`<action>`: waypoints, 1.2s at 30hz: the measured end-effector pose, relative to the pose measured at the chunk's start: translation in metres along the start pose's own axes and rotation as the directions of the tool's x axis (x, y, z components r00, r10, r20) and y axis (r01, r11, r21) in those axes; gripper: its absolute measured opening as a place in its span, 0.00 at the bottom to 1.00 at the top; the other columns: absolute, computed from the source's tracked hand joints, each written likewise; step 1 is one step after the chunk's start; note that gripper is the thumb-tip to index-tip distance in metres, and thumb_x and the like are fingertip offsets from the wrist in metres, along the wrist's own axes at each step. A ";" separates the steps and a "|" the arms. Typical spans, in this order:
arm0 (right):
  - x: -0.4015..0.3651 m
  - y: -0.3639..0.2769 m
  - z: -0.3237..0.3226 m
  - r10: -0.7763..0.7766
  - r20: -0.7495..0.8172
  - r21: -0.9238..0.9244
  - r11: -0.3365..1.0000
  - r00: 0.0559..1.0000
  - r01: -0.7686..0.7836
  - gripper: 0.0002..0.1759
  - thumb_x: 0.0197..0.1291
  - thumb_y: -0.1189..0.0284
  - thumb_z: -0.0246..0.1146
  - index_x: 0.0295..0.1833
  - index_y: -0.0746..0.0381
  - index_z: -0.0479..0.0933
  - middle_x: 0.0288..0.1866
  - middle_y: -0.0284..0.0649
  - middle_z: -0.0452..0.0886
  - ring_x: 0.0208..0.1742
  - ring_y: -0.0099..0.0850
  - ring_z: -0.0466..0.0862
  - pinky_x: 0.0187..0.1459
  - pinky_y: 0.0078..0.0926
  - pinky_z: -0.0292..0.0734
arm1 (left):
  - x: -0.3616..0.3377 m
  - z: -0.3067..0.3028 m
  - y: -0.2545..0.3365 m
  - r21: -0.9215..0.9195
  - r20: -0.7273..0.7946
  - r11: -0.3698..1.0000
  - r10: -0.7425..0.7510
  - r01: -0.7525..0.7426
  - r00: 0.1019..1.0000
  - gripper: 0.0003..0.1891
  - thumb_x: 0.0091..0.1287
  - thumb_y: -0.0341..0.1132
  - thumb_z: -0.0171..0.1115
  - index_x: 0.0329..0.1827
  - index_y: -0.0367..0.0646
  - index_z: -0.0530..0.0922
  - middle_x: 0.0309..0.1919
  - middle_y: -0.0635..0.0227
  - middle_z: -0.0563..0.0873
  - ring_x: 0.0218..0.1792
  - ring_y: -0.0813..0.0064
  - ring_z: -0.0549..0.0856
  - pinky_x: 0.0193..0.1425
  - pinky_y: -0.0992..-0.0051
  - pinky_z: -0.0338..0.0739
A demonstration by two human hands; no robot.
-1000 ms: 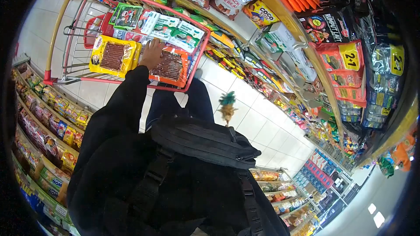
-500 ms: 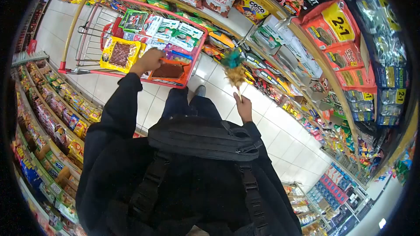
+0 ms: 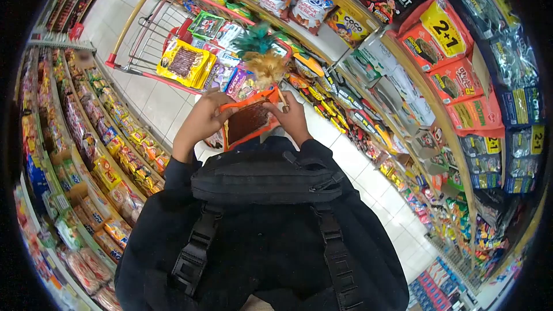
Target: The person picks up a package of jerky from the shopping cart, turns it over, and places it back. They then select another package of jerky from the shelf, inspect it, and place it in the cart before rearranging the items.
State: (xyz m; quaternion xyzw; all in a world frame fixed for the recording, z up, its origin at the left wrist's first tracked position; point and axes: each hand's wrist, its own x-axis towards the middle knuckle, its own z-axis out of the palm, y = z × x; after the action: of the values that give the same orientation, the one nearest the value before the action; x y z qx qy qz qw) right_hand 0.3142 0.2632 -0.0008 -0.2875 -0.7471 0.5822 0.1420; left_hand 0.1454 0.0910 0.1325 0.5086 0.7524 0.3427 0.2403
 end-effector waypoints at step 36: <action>-0.046 -0.018 -0.047 0.131 0.239 0.884 0.380 0.962 -0.271 0.19 0.77 0.54 0.45 0.53 0.59 0.69 0.32 0.28 0.74 0.14 0.15 0.57 0.17 0.16 0.54 | -0.011 0.108 -0.020 -0.942 0.051 -0.324 -0.392 -0.086 0.918 0.25 0.76 0.47 0.50 0.70 0.41 0.65 0.65 0.62 0.76 0.64 0.65 0.76 0.71 0.60 0.68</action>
State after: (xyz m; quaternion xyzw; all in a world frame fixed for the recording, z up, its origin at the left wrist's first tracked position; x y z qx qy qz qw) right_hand 0.3718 0.2705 0.0350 -0.2139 -0.2769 0.9239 0.1550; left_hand 0.2136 0.1053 0.0470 -0.0606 0.2529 0.8391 0.4777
